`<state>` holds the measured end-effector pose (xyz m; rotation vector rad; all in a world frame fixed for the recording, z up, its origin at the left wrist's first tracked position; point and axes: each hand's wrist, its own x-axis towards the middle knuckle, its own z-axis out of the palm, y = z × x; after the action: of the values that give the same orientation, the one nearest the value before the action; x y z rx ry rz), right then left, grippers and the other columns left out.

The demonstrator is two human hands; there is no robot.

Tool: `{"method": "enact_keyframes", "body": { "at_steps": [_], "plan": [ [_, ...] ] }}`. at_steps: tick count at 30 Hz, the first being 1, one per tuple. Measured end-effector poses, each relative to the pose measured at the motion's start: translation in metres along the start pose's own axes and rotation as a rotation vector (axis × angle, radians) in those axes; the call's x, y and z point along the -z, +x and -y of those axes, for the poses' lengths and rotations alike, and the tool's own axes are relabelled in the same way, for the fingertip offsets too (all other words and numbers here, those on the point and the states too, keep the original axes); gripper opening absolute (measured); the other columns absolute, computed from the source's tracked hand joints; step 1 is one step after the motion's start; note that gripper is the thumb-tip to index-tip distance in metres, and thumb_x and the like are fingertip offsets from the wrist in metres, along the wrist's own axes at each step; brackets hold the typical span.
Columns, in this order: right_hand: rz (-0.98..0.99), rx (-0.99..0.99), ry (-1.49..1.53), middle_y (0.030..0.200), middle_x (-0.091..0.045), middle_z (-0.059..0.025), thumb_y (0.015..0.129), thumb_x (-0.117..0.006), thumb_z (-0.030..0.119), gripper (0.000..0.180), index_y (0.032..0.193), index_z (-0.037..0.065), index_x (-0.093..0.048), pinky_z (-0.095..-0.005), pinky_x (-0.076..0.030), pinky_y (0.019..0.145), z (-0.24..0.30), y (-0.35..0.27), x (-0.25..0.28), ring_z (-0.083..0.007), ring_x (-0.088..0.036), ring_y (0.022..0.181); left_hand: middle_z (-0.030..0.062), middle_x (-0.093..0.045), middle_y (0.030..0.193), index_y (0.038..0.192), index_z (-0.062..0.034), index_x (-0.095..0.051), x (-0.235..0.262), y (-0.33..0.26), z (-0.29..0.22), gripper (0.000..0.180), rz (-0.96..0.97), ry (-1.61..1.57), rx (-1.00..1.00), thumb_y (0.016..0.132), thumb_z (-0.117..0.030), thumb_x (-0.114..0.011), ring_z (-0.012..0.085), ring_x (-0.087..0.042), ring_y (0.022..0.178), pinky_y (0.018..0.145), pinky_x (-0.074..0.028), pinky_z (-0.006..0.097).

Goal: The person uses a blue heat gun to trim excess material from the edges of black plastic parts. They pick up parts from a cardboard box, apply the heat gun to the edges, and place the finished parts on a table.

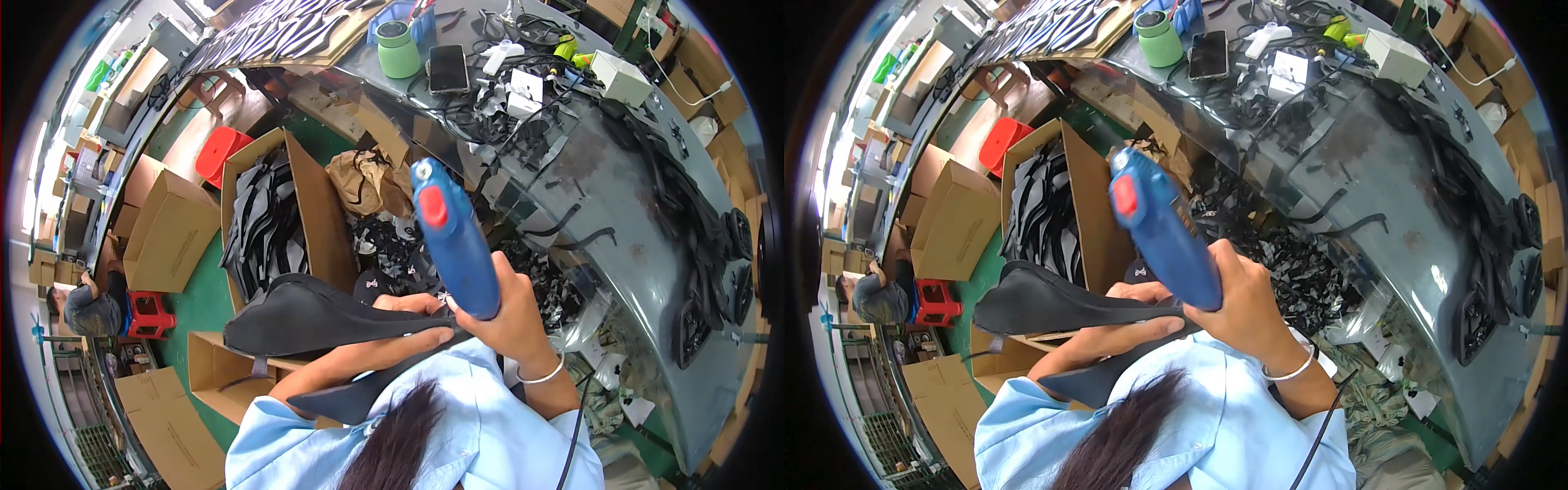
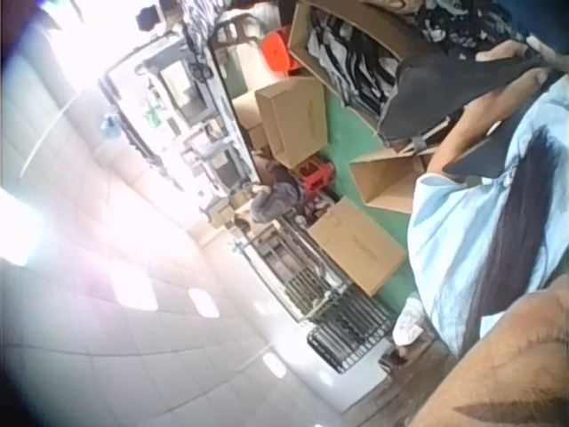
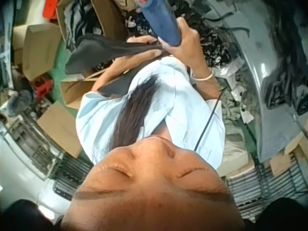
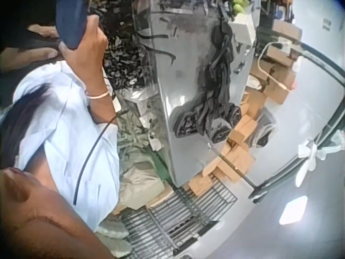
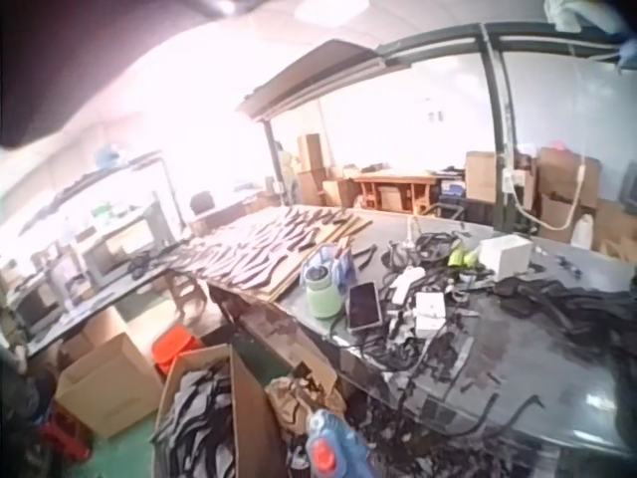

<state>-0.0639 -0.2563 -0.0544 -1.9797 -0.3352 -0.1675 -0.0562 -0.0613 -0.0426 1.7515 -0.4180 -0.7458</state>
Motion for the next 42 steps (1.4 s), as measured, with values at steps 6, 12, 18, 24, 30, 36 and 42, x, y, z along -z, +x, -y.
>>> {"method": "enact_keyframes", "body": {
  "at_steps": [6, 12, 18, 24, 30, 36, 42],
  "plan": [
    [-0.079, -0.236, 0.378, 0.068, -0.063, -0.0079, 0.064, -0.085, 0.028, 0.051, 0.092, 0.003, -0.051, -0.0306, -0.051, 0.060, 0.002, 0.009, 0.004, -0.0178, -0.066, 0.064, 0.0119, -0.063, 0.089, 0.103, 0.0044, -0.056, 0.002, -0.003, -0.008, 0.020, -0.184, -0.585, 0.054, 0.084, -0.002, -0.060, 0.0165, -0.065, 0.074, 0.067, -0.054, 0.027],
    [-0.013, -0.057, -0.051, 0.061, -0.057, -0.0106, 0.062, -0.084, 0.030, 0.047, 0.081, 0.003, -0.049, -0.0350, -0.048, 0.053, 0.005, -0.017, -0.001, -0.0297, -0.060, 0.056, 0.0172, -0.061, 0.107, 0.113, 0.0038, -0.049, 0.031, -0.015, -0.007, 0.026, -0.553, -0.562, -0.487, 0.089, -0.003, -0.053, 0.0160, -0.063, 0.075, 0.064, -0.055, 0.027],
    [0.043, 0.130, -0.196, 0.057, -0.051, -0.0081, 0.056, -0.081, 0.020, 0.039, 0.072, 0.006, -0.049, -0.0365, -0.040, 0.047, 0.013, -0.029, -0.012, -0.0268, -0.052, 0.049, 0.0223, -0.057, 0.116, 0.117, 0.0042, -0.048, 0.042, -0.016, -0.003, 0.029, -0.649, -0.409, -0.696, 0.090, -0.003, -0.053, 0.0169, -0.063, 0.078, 0.064, -0.054, 0.027],
    [0.078, 0.139, -0.202, 0.057, -0.049, -0.0093, 0.052, -0.079, 0.017, 0.039, 0.070, 0.005, -0.047, -0.0381, -0.041, 0.050, 0.020, -0.029, -0.010, -0.0292, -0.051, 0.052, 0.0216, -0.057, 0.115, 0.119, 0.0025, -0.047, 0.036, -0.019, -0.002, 0.031, -0.673, -0.397, -0.721, 0.088, 0.004, -0.051, 0.0175, -0.064, 0.079, 0.065, -0.055, 0.028],
    [0.078, 0.154, -0.218, 0.057, -0.048, -0.0091, 0.052, -0.079, 0.017, 0.038, 0.070, 0.005, -0.047, -0.0379, -0.040, 0.050, 0.020, -0.030, -0.008, -0.0287, -0.050, 0.052, 0.0163, -0.058, 0.106, 0.117, 0.0027, -0.051, 0.035, -0.021, -0.005, 0.031, -0.674, -0.337, -0.647, 0.086, 0.007, -0.051, 0.0180, -0.064, 0.079, 0.064, -0.055, 0.028],
    [0.075, 0.180, -0.218, 0.056, -0.049, -0.0083, 0.054, -0.079, 0.018, 0.037, 0.070, 0.005, -0.047, -0.0369, -0.040, 0.049, 0.020, -0.029, -0.005, -0.0277, -0.050, 0.050, 0.0122, -0.058, 0.099, 0.114, 0.0027, -0.055, 0.035, -0.022, -0.016, 0.030, -0.638, -0.303, -0.574, 0.085, 0.009, -0.052, 0.0167, -0.064, 0.077, 0.062, -0.053, 0.026],
    [0.067, 0.220, -0.220, 0.054, -0.049, -0.0075, 0.057, -0.078, 0.018, 0.036, 0.069, 0.006, -0.046, -0.0363, -0.039, 0.048, 0.021, -0.026, -0.003, -0.0269, -0.051, 0.047, 0.0093, -0.061, 0.085, 0.108, 0.0043, -0.057, 0.043, -0.026, -0.022, 0.024, -0.547, -0.086, -0.476, 0.084, 0.000, -0.057, 0.0116, -0.061, 0.070, 0.055, -0.048, 0.022]
  ]
}}
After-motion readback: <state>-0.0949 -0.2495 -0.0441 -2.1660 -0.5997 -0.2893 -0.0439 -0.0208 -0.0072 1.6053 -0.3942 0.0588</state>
